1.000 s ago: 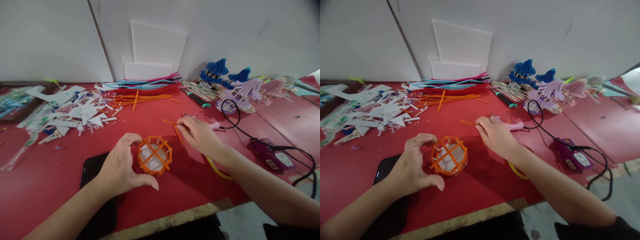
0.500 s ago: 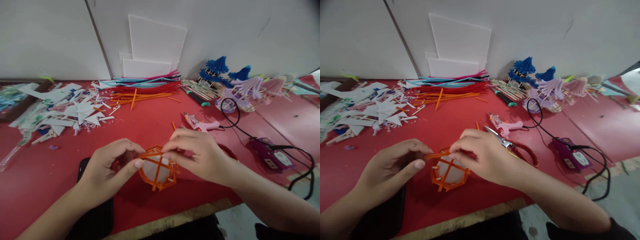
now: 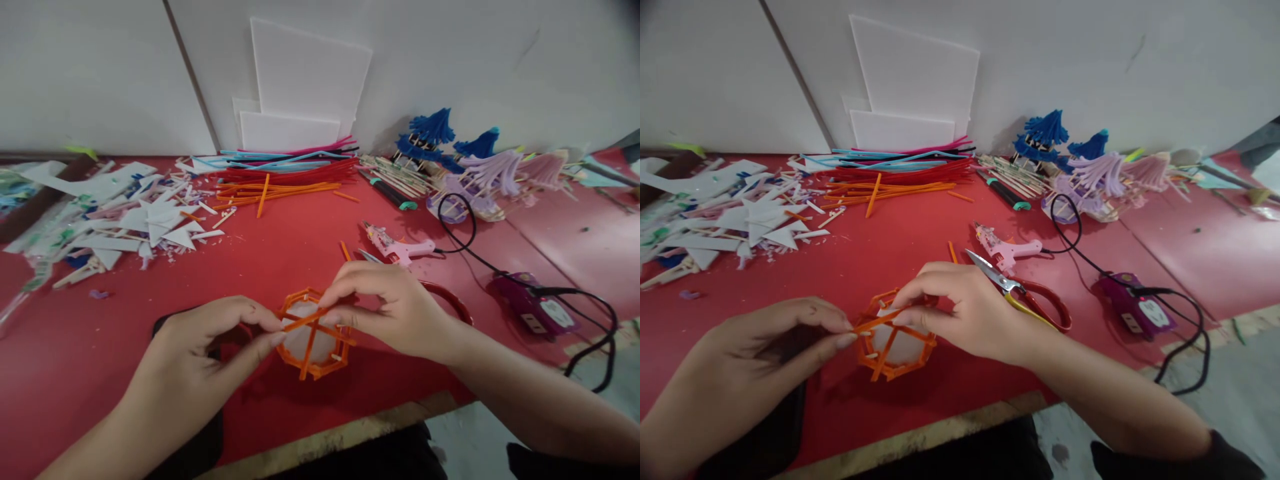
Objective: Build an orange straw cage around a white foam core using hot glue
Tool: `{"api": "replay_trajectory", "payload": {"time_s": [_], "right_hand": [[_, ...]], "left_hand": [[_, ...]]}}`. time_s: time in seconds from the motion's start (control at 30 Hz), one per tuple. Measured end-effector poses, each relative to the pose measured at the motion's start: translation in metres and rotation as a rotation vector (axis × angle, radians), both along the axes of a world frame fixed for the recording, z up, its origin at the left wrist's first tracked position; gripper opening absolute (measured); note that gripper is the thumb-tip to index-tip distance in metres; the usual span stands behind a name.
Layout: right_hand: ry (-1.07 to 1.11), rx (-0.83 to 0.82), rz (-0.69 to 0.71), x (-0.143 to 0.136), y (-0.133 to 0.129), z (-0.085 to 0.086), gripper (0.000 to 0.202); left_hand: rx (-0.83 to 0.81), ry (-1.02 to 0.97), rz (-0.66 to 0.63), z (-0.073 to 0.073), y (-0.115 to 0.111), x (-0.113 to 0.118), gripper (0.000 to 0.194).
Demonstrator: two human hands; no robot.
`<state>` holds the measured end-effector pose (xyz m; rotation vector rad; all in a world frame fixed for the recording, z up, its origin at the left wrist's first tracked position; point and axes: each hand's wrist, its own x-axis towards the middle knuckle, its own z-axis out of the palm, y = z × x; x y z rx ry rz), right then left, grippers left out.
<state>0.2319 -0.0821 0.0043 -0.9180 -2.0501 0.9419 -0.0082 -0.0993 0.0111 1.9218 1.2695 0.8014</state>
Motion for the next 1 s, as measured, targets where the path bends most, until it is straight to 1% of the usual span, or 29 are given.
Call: {"api": "replay_trajectory", "payload": {"time_s": [0.07,0.17,0.23,0.3,0.4,0.53,0.63,0.73,0.8,0.9,1.0], "right_hand": [[0.025,-0.049,-0.045,0.003,-0.001,-0.001,0.005],[0.059,-0.046,-0.095,0.008,-0.003,-0.004,0.005],[0.057,-0.032,-0.094,0.011,-0.004,-0.005,0.006],[0.049,-0.039,-0.095,0.013,-0.006,-0.007,0.008],[0.084,-0.061,-0.116,0.015,-0.008,-0.009,0.011],[0.169,-0.115,-0.139,0.013,-0.012,-0.017,0.009],[0.225,-0.194,-0.183,0.011,-0.015,-0.024,0.013],[0.263,-0.258,-0.206,0.009,-0.016,-0.029,0.017],[0.273,-0.3,-0.209,0.009,-0.016,-0.03,0.017],[0.283,-0.347,-0.206,0.008,-0.016,-0.03,0.015],[0.285,-0.34,-0.195,0.009,-0.016,-0.029,0.013]], "left_hand": [[-0.106,-0.056,0.065,0.0,-0.004,0.001,0.006],[-0.225,-0.184,0.116,-0.003,-0.008,0.002,0.01],[-0.282,-0.282,0.161,-0.007,-0.009,0.003,0.012],[-0.329,-0.362,0.233,-0.012,-0.011,0.004,0.013],[-0.417,-0.428,0.326,-0.019,-0.015,0.004,0.016],[-0.531,-0.471,0.329,-0.024,-0.021,0.001,0.024],[-0.605,-0.504,0.324,-0.024,-0.023,0.002,0.028],[-0.742,-0.563,0.343,-0.022,-0.024,0.005,0.034],[-0.817,-0.612,0.383,-0.021,-0.023,0.009,0.04],[-0.865,-0.681,0.451,-0.019,-0.021,0.013,0.045],[-0.901,-0.699,0.464,-0.019,-0.021,0.014,0.047]]}}
